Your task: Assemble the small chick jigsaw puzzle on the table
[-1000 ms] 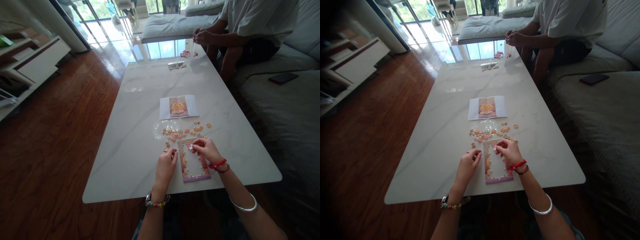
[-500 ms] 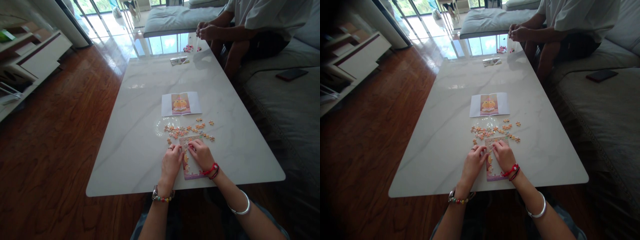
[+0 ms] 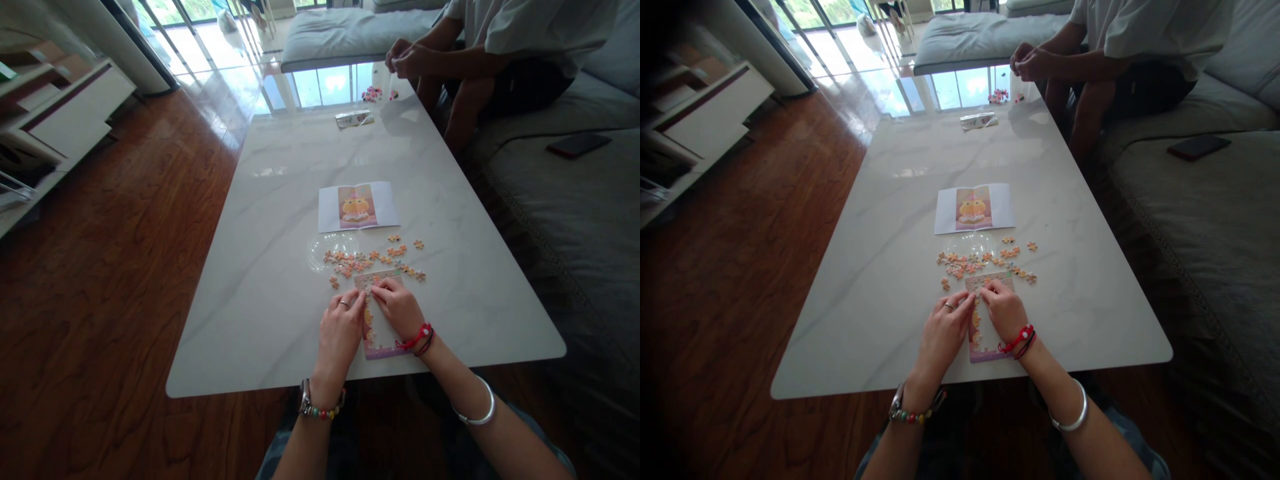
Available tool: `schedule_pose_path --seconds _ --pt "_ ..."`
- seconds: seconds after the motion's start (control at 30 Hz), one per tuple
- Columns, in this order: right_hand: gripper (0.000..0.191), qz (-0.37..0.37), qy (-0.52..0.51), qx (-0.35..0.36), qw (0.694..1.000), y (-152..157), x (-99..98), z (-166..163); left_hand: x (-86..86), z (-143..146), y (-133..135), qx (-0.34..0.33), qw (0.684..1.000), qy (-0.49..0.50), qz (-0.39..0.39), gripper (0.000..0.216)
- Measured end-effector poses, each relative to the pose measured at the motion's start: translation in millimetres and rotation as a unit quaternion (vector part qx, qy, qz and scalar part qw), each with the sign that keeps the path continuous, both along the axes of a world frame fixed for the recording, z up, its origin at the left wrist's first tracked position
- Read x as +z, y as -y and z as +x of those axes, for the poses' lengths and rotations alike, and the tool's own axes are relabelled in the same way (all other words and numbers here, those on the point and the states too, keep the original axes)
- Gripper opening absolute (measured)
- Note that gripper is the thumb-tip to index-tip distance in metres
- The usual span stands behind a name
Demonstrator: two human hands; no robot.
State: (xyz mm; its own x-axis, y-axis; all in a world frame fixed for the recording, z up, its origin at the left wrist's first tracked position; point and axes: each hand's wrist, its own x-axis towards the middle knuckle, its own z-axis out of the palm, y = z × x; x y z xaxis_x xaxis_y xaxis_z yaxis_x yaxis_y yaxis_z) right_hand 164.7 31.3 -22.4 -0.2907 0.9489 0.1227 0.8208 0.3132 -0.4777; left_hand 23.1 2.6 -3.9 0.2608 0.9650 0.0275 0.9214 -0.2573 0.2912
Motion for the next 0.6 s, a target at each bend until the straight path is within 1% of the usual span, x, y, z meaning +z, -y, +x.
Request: schedule_pose_path --seconds 0.17,0.33,0.43,0.6 --pt "0.029 0.034 0.046 0.034 0.998 10.8 1.0 11.0 1.8 7.7 3.8 0.026 0.999 -0.031 -0.015 0.036" --pt "0.03 0.058 0.119 0.061 0.989 16.3 3.8 17.8 1.3 10.4 5.1 0.036 0.999 -0.03 -0.015 0.038" --pt "0.029 0.056 0.149 0.05 0.986 15.7 6.4 14.7 1.8 9.3 3.6 0.036 0.999 -0.027 -0.016 0.037" --pt "0.031 0.062 0.132 0.037 0.989 15.5 5.3 10.8 1.9 7.2 0.8 0.022 0.999 -0.018 -0.018 0.035"
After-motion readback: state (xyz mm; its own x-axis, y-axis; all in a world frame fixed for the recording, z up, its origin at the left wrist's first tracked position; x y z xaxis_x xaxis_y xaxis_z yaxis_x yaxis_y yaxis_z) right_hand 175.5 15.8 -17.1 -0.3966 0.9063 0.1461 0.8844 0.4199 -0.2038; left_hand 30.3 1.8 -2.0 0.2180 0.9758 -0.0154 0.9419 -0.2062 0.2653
